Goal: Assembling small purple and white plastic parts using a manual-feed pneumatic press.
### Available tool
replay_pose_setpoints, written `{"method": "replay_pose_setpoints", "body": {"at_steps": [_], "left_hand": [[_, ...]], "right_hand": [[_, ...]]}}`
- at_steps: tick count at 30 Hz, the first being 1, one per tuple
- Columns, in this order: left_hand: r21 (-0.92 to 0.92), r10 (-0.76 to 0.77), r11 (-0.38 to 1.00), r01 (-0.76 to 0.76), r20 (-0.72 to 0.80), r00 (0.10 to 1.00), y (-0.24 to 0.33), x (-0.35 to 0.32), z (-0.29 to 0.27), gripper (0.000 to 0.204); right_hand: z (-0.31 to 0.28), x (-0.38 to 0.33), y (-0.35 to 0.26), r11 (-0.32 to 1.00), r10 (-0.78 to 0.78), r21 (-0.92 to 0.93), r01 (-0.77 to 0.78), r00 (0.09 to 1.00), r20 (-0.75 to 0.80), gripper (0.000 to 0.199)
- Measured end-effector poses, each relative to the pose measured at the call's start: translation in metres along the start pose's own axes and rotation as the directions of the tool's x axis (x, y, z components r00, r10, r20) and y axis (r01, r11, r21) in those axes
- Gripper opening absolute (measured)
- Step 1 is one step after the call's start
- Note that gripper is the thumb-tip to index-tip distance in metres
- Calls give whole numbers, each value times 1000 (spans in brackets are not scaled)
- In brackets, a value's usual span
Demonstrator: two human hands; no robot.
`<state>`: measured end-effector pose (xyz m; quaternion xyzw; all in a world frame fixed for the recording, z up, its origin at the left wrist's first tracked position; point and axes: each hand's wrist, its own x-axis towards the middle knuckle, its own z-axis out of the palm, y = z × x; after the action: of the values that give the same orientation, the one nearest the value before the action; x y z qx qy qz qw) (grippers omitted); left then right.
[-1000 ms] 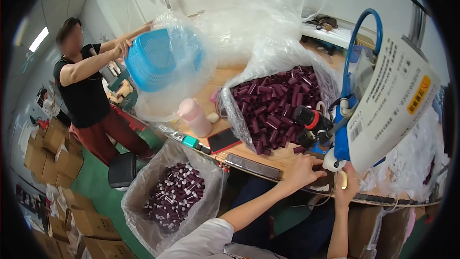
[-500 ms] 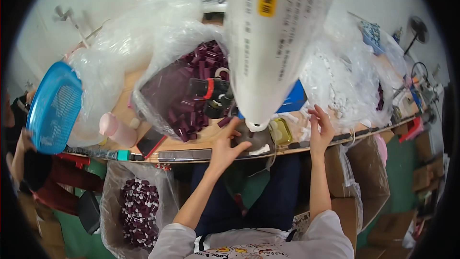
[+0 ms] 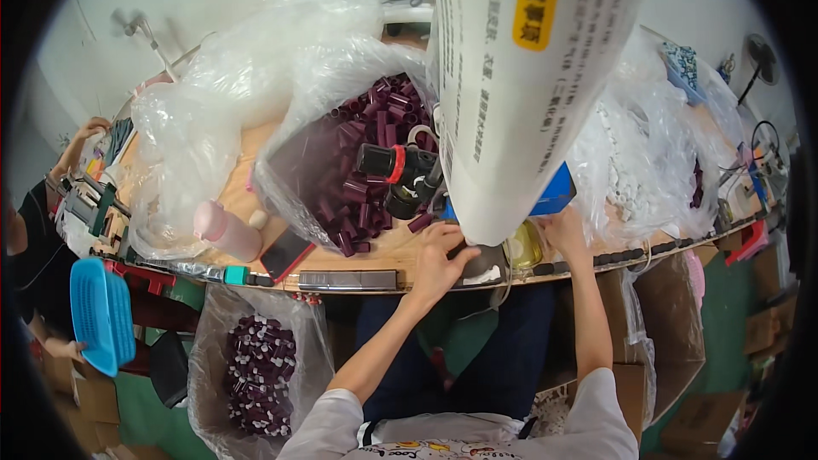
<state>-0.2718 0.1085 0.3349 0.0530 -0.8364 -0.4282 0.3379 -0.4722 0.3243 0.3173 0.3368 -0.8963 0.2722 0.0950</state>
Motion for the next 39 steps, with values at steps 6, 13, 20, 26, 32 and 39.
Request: {"method": "replay_pose_setpoints", "body": {"at_steps": [6,13,20,26,32,39], "left_hand": [[17,-172,985,171,53,984,22,-19,-64,24],[846,-270,332,418,-339,901,-1,-124,-239,45],[615,-279,721,320,-165,946,-56,-7,-150,37],[607,-418,646,463,-227,880,-51,-22,-150,35],[114,-112,986,120,-69,991,19,3,-92,32],[48,99,994,-100,17,995,46,1,-53,38]], "right_hand": [[1,-8,-51,871,181,465,-161,983,1,21],[26,-21,-125,696,-84,718,-1,993,83,30],[39,-32,-126,889,-137,434,145,989,-48,23],[18,-37,-57,863,107,501,56,951,-289,18],[-92,-29,146,922,222,-127,-364,770,-598,15],[-79,-29,173,834,336,-301,-463,858,-389,11]]}}
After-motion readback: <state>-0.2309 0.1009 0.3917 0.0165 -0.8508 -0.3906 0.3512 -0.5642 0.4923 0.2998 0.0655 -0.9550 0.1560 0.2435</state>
